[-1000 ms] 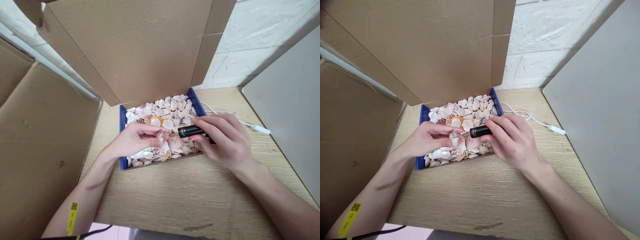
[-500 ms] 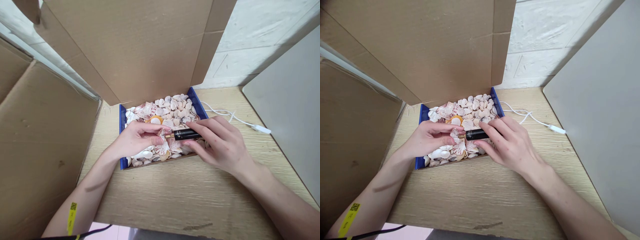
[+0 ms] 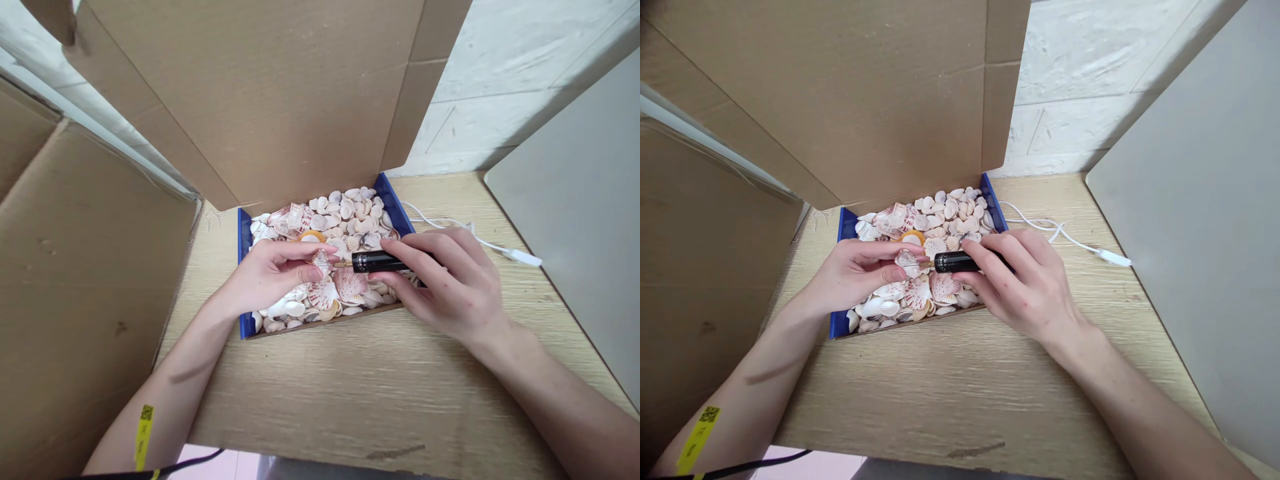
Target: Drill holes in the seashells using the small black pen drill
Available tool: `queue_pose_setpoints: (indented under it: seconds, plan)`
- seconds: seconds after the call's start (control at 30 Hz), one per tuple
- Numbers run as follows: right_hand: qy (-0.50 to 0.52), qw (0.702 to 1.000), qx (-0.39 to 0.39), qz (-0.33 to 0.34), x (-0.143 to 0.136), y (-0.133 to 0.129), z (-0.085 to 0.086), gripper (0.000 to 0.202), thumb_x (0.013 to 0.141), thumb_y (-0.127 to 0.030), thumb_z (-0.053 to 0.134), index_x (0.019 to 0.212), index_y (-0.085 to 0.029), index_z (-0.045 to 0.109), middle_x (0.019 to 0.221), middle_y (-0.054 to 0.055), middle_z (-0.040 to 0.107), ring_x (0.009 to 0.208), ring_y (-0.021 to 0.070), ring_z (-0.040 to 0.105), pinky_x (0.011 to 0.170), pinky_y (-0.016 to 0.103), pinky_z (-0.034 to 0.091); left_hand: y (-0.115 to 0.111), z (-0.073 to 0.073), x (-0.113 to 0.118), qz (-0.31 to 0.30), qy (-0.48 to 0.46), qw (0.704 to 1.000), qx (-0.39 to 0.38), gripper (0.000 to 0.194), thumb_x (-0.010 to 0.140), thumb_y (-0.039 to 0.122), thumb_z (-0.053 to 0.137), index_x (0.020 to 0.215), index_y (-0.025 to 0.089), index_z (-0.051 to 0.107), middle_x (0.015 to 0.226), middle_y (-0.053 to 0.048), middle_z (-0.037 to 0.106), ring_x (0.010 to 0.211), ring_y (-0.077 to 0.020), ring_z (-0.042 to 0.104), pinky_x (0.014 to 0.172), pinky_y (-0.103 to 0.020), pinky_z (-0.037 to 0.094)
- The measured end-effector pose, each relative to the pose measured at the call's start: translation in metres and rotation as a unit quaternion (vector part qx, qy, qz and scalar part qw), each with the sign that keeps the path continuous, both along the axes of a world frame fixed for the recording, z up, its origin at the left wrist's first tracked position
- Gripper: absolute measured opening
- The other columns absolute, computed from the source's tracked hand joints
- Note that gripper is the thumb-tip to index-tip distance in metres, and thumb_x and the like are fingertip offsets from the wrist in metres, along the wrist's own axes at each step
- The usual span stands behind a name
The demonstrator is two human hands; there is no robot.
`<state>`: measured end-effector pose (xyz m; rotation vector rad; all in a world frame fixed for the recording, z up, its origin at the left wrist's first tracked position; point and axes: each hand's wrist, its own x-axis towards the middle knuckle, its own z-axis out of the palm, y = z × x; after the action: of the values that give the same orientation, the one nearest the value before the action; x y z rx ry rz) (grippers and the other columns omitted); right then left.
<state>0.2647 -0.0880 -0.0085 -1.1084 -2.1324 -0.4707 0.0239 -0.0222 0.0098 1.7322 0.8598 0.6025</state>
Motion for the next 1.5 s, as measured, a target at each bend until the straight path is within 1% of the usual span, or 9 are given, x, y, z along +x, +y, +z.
queue_pose_setpoints:
  seconds: [0.1,0.23,0.4,0.63,0.8,1.0,1.17,1.33,1.5]
  plan:
    - [-0.001,1.0,0.001,-0.004,0.0001,-0.0001,0.0005,0.039,0.079,-0.027,0.07,0.113,-0.016,0.056,0.089,0.009,0.066,0.076,0.0195,0.058,0.068,0.034,0.05,-0.0006,-0.0006,0.0002,0.012,-0.004,1.0,-0.013,0.027,0.078,0.02,0.069,0.104,0.02,0.073,0.101,-0.004,0.076,0.088,-0.0172,0.071,0.073,-0.024,0.058]
    - [0.003,1.0,0.007,-0.012,0.0004,0.0004,-0.0001,0.037,0.078,-0.027,0.071,0.11,-0.014,0.057,0.089,0.01,0.066,0.076,0.0191,0.058,0.067,0.033,0.05,0.0001,-0.0028,-0.0012,0.017,-0.026,0.999,-0.016,0.026,0.077,0.021,0.072,0.103,0.019,0.074,0.103,-0.004,0.075,0.095,-0.0169,0.069,0.081,-0.024,0.055]
    - [0.014,0.999,0.013,-0.028,0.0018,0.0015,-0.0011,0.037,0.078,-0.027,0.071,0.11,-0.015,0.058,0.087,0.009,0.066,0.074,0.0187,0.058,0.066,0.033,0.049,0.0023,-0.0041,-0.0025,0.039,-0.025,0.999,0.015,0.027,0.079,0.023,0.071,0.105,0.019,0.073,0.1,-0.004,0.076,0.091,-0.015,0.068,0.077,-0.022,0.054]
    - [0.015,0.999,0.009,-0.031,0.0021,0.0018,-0.0036,0.038,0.079,-0.028,0.07,0.113,-0.018,0.056,0.089,0.008,0.067,0.075,0.0184,0.059,0.067,0.033,0.05,0.0016,-0.0032,-0.0021,0.028,-0.023,0.999,0.011,0.026,0.078,0.023,0.072,0.104,0.021,0.073,0.099,-0.004,0.076,0.091,-0.0137,0.068,0.078,-0.02,0.053]
    - [0.018,0.999,0.012,-0.032,0.0021,0.0001,-0.0031,0.04,0.077,-0.027,0.073,0.112,-0.015,0.057,0.089,0.009,0.067,0.075,0.0185,0.059,0.066,0.033,0.049,0.0006,-0.0039,-0.002,0.018,-0.028,0.999,-0.003,0.026,0.077,0.022,0.072,0.103,0.02,0.074,0.102,-0.004,0.075,0.091,-0.0152,0.069,0.079,-0.023,0.055]
    - [0.008,0.999,0.009,-0.033,0.0026,0.0003,-0.0025,0.04,0.076,-0.027,0.073,0.111,-0.015,0.058,0.089,0.01,0.067,0.075,0.0186,0.058,0.066,0.033,0.049,0.0021,-0.0044,-0.0015,0.034,-0.02,0.999,0.016,0.027,0.076,0.023,0.072,0.104,0.022,0.074,0.102,-0.004,0.075,0.089,-0.0152,0.068,0.078,-0.024,0.055]
    - [0.011,0.999,0.013,-0.033,0.003,0.002,-0.0026,0.039,0.078,-0.027,0.072,0.112,-0.017,0.057,0.088,0.009,0.066,0.075,0.0183,0.058,0.066,0.033,0.05,0.0019,-0.0027,-0.0014,0.048,-0.023,0.998,0.016,0.027,0.076,0.023,0.072,0.103,0.021,0.074,0.095,-0.004,0.076,0.087,-0.0156,0.067,0.072,-0.023,0.053]
    - [0.012,0.999,0.015,-0.032,0.0028,0.0017,-0.0026,0.039,0.076,-0.027,0.074,0.11,-0.015,0.059,0.088,0.009,0.066,0.075,0.0183,0.058,0.066,0.033,0.049,0.0013,-0.0043,-0.0025,0.046,-0.024,0.999,0.008,0.028,0.076,0.024,0.073,0.104,0.021,0.074,0.099,-0.004,0.075,0.09,-0.0161,0.067,0.079,-0.026,0.053]
    - [0.008,0.999,0.016,-0.03,0.0018,0.0012,-0.0014,0.038,0.075,-0.027,0.074,0.108,-0.013,0.059,0.088,0.01,0.067,0.075,0.0182,0.058,0.067,0.033,0.05,0.0018,-0.0047,-0.0025,0.04,-0.017,0.999,0.007,0.029,0.076,0.027,0.073,0.104,0.021,0.074,0.097,-0.005,0.075,0.09,-0.0175,0.067,0.077,-0.027,0.054]
